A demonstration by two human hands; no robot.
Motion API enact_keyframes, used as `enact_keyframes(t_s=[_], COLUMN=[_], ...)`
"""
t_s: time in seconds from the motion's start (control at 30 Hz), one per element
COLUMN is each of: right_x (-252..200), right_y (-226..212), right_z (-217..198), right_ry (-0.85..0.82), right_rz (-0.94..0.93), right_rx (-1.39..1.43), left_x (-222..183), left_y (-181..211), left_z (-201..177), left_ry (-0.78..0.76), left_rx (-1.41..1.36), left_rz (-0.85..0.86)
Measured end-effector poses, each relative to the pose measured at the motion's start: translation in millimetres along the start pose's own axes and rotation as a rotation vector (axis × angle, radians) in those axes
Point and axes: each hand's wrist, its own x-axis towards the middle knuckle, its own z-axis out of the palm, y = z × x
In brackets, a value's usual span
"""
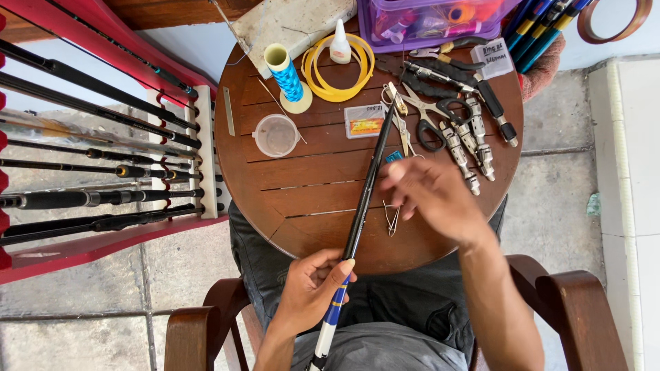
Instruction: The person works on a fishing rod at a wooden table, using tweezers to adjust the tip and handling small metal pieces from a container. They also use a lighter and a small knife on the rod's handle area. The rod is placed on the table and later returned to a rack.
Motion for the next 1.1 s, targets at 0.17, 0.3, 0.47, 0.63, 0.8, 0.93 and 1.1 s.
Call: enact_keyframes(t_s=[0.17,0.3,0.47,0.63,0.8,0.93,1.1], right_x=[-7.7,-8.4,-16.5,-25.3,-29.4,-26.1,-29.7], right_y=[28.2,46.5,61.8,72.8,71.1,74.8,81.2], right_z=[30.0,33.4,38.3,45.3,47.5,49.9,53.5], right_ry=[-0.07,-0.078,-0.136,-0.2,-0.237,-0.233,-0.252], right_rz=[-0.033,-0.04,-0.046,-0.031,-0.001,-0.027,-0.002], right_rx=[0.238,0.459,0.56,0.618,0.626,0.627,0.671], left_x=[-2.6,-4.8,-8.3,-14.6,-10.7,-13.8,-16.2], left_y=[-1.3,-3.8,-8.9,-4.1,-5.3,13.9,17.1], left_z=[3.3,9.3,16.1,21.5,25.0,31.4,33.8], left_ry=[-0.05,-0.099,-0.11,-0.077,0.025,0.154,0.129], left_rx=[-0.063,-0.145,-0.277,-0.292,-0.127,-0.071,0.147], left_rz=[0.025,0.114,0.025,-0.006,0.091,0.028,0.392])
